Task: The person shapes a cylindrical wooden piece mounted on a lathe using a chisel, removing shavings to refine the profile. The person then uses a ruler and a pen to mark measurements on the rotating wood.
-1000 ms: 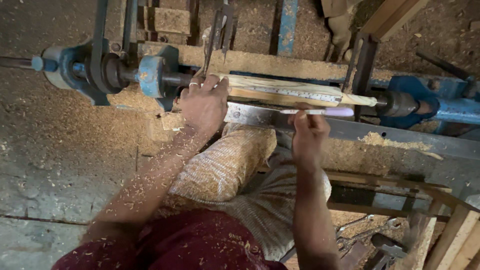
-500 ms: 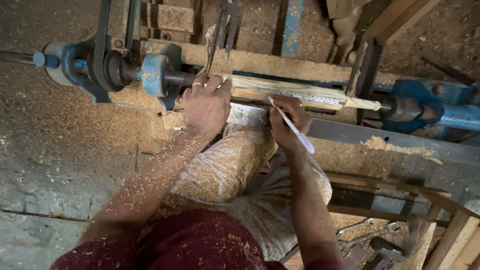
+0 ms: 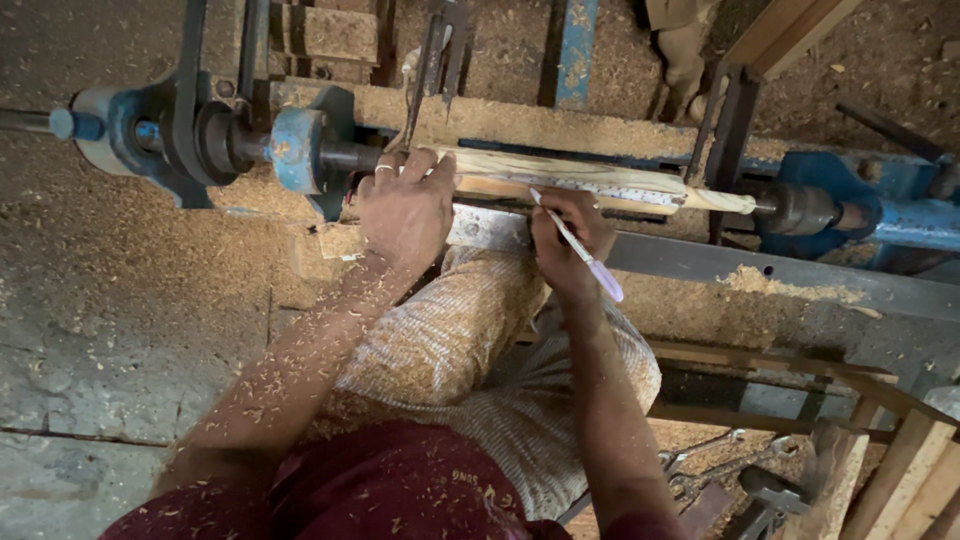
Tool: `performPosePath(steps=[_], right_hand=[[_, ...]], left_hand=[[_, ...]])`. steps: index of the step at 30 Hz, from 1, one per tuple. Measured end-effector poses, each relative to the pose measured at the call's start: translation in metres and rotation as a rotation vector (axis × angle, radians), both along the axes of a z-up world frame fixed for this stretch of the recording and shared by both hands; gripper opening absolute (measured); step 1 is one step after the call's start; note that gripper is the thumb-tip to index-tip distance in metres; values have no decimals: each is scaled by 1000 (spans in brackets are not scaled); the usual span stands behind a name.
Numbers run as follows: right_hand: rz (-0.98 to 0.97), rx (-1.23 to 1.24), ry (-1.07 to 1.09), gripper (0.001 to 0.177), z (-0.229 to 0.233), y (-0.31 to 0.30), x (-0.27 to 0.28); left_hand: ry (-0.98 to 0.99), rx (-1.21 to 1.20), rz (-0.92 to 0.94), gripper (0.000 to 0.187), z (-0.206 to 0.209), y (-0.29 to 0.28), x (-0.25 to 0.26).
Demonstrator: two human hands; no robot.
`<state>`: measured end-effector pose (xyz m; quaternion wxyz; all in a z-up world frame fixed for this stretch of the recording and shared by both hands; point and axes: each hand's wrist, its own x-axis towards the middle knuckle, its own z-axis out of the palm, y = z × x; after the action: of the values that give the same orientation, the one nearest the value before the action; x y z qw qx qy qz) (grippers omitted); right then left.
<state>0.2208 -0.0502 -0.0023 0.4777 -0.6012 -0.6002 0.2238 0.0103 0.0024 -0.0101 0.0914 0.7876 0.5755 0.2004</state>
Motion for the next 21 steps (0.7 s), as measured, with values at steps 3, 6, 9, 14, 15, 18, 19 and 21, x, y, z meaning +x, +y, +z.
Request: performPosePath(steps=[3, 6, 9, 14, 15, 18, 19, 21], right_hand=[[14, 34, -40, 8, 2, 1, -1], [3, 19, -55, 10, 2, 3, -2], [4, 53, -108, 10, 1, 2, 0], [15, 61, -119, 6, -5, 2, 2], [20, 73, -124, 5, -6, 4, 1], [34, 56, -90, 4, -8, 7, 2], [42, 60, -88, 4, -9, 7, 4], [62, 68, -83, 3, -11, 6, 7]], left_hand=[[-5, -22, 0, 27, 0, 1, 1], [-20, 18, 4, 27, 1, 0, 0], [-35, 34, 7, 25, 0, 0, 0], [-46, 16, -7, 21, -1, 1, 0], [-45, 23, -7, 21, -1, 1, 0], [-44, 28, -7, 21, 1, 1, 0], [-45, 21, -7, 21, 1, 1, 0], [-30, 8, -15, 25, 3, -1, -1]])
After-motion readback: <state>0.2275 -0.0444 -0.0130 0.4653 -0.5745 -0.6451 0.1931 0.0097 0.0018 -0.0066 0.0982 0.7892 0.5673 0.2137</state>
